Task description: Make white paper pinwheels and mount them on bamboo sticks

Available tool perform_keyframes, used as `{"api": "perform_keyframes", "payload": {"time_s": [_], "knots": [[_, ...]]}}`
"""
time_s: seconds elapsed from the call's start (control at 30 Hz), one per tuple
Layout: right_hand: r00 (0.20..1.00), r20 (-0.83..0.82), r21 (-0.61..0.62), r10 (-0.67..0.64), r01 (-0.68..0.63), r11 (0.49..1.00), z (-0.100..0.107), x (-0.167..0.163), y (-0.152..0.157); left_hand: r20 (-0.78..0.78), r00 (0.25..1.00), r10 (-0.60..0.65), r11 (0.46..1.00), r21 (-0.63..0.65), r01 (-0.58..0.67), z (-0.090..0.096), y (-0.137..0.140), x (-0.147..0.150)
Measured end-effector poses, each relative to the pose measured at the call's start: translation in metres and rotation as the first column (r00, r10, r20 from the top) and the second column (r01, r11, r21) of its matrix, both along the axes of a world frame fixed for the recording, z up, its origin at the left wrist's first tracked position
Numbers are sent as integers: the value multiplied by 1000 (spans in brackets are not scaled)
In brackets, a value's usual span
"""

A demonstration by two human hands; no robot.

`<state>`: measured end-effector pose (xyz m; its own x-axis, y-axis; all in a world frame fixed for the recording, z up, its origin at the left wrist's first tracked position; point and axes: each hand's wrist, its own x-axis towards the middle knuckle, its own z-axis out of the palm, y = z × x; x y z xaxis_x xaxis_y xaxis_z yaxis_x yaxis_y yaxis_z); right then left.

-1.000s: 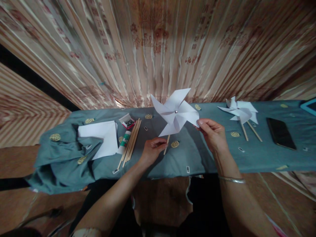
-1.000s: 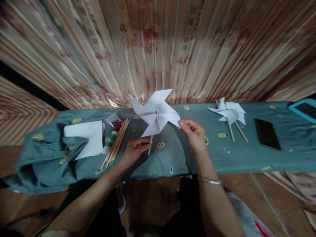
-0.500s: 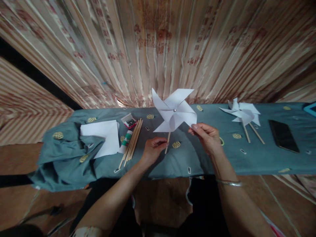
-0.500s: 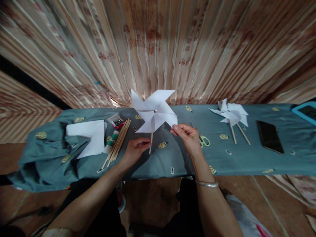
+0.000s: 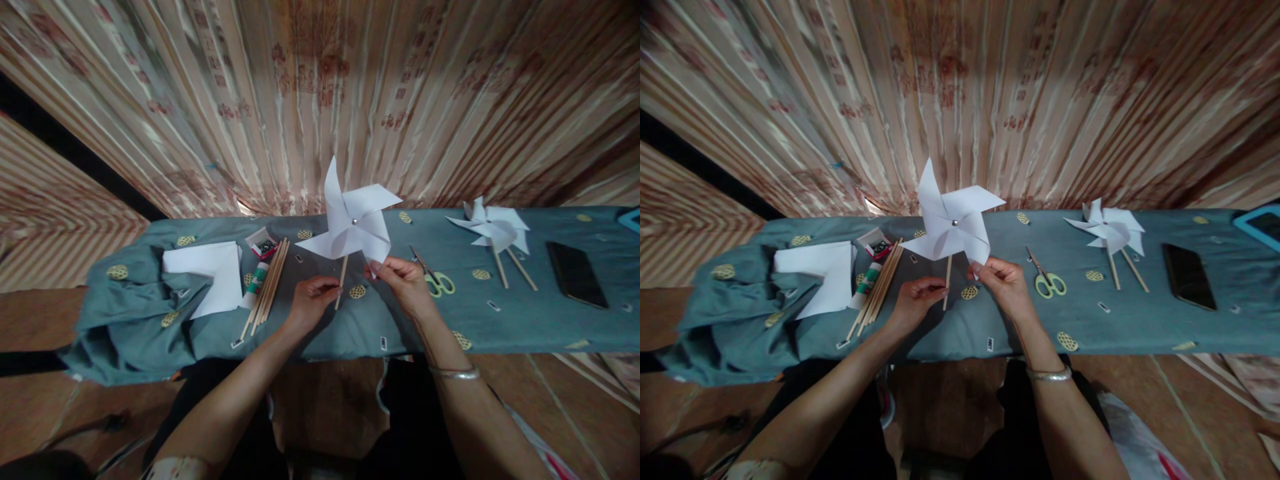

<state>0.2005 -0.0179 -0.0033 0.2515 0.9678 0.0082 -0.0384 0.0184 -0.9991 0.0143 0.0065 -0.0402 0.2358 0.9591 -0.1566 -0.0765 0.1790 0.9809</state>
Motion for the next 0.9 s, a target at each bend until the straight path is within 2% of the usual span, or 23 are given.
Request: {"api": "perform_keyframes", "payload": {"time_s": [0.27,0.5,0.7,0.8,0.9], "knots": [[995,-21,-23,94,-95,995,2,-11,1,-35,999,-26,999,31,27,-3,0,1],[992,-22,-32,127,-127,991,-4,-21,5,-43,998,-40,997,65,43,-4,-1,2],[977,44,-38,207,-206,978,-4,-22,3,-13,999,-39,998,57,39,0,1,-3],[992,33,-28,124,-123,992,-1,-11,3,-45,999,-7,999,47,9,1,2,-6],[993,-97,33,-63,66,997,2,6,5,-36,999,-8,1000,28,9,1,2,-6]]}}
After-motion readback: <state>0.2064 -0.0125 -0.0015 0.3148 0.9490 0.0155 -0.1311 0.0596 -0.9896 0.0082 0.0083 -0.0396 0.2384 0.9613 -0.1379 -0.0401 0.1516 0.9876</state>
